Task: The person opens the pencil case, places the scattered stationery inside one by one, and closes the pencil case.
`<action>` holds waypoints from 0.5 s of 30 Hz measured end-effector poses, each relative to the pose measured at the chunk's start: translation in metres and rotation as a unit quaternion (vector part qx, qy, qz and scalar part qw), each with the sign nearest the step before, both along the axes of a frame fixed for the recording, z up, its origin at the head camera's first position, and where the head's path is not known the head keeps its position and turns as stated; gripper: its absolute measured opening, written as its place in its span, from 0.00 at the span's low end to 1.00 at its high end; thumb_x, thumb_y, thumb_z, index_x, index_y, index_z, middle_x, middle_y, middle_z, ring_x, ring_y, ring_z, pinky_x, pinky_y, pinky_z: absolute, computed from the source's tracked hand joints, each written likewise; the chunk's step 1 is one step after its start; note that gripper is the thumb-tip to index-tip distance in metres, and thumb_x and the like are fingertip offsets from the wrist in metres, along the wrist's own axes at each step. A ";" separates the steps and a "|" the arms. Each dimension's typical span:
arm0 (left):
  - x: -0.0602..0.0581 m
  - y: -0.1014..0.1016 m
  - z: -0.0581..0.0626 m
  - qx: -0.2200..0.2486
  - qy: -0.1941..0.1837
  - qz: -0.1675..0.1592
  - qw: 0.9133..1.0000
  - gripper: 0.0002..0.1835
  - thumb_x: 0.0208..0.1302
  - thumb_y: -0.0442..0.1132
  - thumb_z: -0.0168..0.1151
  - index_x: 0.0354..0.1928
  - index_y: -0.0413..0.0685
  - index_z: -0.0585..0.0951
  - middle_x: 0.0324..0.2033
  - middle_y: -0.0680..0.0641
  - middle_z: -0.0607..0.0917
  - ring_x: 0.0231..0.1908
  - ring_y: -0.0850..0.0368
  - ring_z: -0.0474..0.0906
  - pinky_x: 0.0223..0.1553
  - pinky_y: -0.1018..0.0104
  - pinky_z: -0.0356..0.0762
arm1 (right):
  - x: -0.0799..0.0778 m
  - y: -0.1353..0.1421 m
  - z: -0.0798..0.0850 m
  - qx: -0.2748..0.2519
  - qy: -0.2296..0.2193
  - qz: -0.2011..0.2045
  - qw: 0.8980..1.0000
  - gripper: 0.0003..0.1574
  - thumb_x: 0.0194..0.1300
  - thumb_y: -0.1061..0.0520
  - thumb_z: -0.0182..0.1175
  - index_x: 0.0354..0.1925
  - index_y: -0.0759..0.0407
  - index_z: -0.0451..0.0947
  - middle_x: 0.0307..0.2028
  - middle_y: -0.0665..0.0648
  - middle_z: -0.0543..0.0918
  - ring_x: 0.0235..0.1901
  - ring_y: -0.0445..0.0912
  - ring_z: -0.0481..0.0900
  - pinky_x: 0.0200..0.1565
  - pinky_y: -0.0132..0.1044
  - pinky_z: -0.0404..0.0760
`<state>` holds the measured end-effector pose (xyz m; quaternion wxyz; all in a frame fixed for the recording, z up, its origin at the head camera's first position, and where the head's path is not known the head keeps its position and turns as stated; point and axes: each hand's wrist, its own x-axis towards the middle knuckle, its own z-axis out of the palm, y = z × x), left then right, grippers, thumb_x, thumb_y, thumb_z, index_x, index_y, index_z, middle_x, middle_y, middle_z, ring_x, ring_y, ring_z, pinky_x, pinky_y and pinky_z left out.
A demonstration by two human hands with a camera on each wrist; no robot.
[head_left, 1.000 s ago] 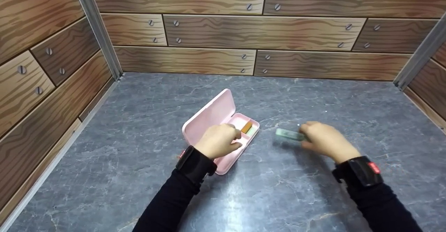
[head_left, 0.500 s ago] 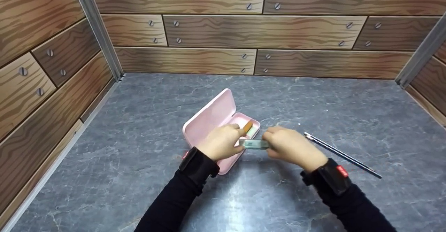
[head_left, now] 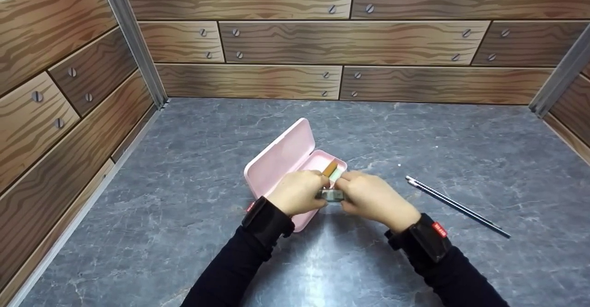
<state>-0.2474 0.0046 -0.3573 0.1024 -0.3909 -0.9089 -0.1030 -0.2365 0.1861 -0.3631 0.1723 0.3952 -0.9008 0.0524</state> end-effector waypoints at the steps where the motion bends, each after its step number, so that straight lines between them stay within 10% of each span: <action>1: 0.000 0.000 0.000 0.000 0.003 -0.001 1.000 0.06 0.43 0.40 0.65 0.25 0.50 0.77 0.21 0.57 0.71 0.20 0.63 0.66 0.22 0.69 0.67 | 0.000 0.000 -0.001 -0.003 -0.001 0.000 1.000 0.15 0.38 0.63 0.61 0.30 0.58 0.72 0.26 0.50 0.73 0.26 0.45 0.73 0.27 0.39 0.73; 15: -0.001 0.001 -0.002 0.011 0.004 -0.017 1.000 0.04 0.43 0.38 0.64 0.24 0.49 0.78 0.19 0.58 0.72 0.19 0.64 0.65 0.23 0.70 0.67 | 0.002 0.006 -0.005 -0.026 0.014 0.000 1.000 0.15 0.40 0.61 0.62 0.32 0.58 0.73 0.28 0.50 0.73 0.29 0.45 0.74 0.28 0.39 0.74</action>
